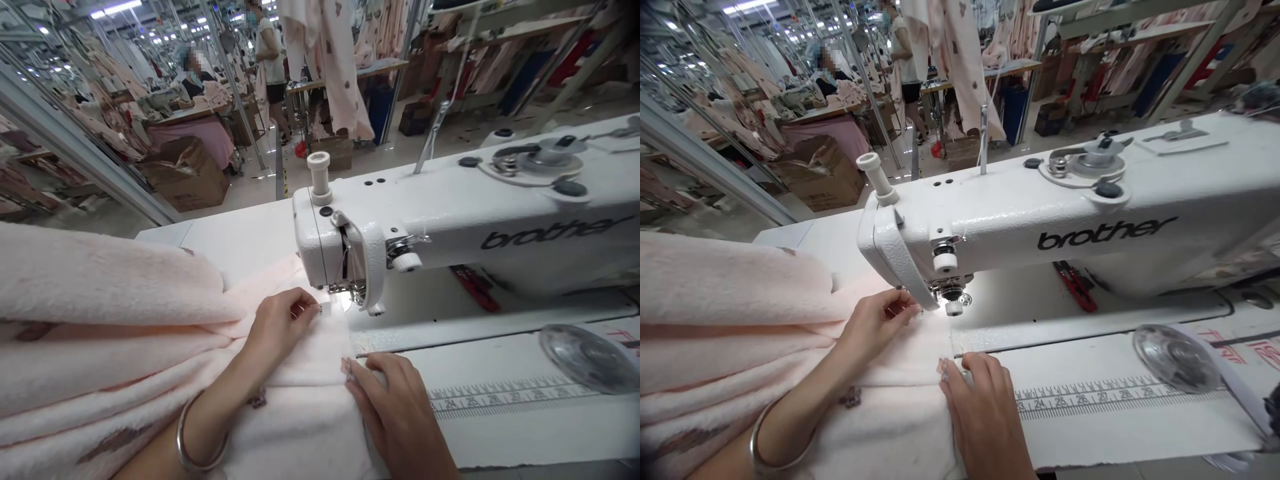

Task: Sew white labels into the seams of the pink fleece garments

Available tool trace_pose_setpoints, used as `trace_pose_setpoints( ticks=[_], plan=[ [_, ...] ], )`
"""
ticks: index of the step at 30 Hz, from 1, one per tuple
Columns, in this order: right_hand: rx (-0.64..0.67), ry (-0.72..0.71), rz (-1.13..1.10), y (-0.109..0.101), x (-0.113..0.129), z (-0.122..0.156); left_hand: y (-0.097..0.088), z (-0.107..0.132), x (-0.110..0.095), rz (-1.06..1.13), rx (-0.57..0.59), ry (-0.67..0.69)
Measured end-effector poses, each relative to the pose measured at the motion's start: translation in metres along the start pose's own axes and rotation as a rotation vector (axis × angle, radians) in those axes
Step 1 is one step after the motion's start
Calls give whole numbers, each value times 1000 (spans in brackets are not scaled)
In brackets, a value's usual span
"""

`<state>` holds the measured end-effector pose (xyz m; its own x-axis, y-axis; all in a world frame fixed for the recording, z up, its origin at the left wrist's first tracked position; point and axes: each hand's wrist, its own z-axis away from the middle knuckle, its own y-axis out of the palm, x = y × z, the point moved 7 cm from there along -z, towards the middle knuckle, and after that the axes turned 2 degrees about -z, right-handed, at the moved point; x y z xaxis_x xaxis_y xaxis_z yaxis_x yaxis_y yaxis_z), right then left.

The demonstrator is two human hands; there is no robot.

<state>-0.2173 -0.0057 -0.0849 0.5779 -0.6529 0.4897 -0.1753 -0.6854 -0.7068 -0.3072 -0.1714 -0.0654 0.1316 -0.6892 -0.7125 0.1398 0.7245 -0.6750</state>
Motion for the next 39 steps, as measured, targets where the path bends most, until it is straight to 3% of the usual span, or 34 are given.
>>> trace_pose_setpoints(
  ticks=[3, 8, 18, 39],
  plan=[
    [6, 33, -10, 1, -1, 0, 1, 0, 0, 28, 50, 2],
    [7, 91, -41, 3, -7, 0, 27, 9, 4, 183, 267, -118],
    [113, 53, 30, 10, -6, -1, 40, 10, 12, 167, 221, -160],
    [81, 29, 29, 7, -4, -1, 38, 10, 3, 30, 185, -138]
  ],
)
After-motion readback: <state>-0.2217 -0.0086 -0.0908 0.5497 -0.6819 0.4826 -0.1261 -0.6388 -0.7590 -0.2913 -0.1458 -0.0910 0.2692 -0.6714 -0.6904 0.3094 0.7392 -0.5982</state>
